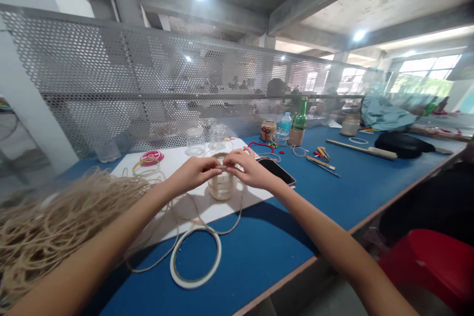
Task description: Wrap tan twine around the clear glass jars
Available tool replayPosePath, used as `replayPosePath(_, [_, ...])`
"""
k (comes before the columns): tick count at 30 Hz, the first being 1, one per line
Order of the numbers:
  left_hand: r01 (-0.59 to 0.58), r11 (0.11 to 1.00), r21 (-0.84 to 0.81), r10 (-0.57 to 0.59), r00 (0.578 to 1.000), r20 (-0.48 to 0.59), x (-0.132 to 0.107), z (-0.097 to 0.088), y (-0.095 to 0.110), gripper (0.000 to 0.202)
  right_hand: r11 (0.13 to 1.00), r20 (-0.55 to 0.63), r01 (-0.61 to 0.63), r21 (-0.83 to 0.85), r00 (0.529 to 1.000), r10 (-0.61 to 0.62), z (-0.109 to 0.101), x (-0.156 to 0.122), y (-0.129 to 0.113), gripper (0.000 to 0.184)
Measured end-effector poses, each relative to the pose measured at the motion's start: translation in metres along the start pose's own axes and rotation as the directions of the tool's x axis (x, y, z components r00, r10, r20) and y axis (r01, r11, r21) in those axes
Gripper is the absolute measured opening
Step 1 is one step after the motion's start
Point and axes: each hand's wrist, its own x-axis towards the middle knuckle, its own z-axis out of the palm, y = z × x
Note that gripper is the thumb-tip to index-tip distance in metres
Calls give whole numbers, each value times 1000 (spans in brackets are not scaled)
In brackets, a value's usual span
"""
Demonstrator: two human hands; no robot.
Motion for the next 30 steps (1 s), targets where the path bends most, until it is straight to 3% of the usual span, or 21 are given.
replayPosePath(5, [3, 1000, 26, -4, 1000, 29, 0, -5, -5, 44, 1000, 7, -17, 20, 1000, 17, 2, 1, 3, 9])
replayPosePath(13, [-22, 1000, 13, 22, 1000, 16, -3, -5, -8, 27, 999, 61, -13, 39, 998, 11, -4, 0, 12, 10])
replayPosePath(18, [3, 1000, 8, -2, 1000, -22, -2, -2, -3, 23, 999, -36, -40, 3, 999, 41, -5, -2, 1, 16])
replayPosePath(25, [65, 996, 57, -62, 997, -38, 1, 7, 4, 23, 994, -60, -11, -107, 998, 5, 5, 0, -6, 9])
replayPosePath(30, [-1, 1000, 12, 1, 1000, 3, -1, 3, 0, 32, 995, -8, -39, -92, 999, 39, 5, 2, -3, 11])
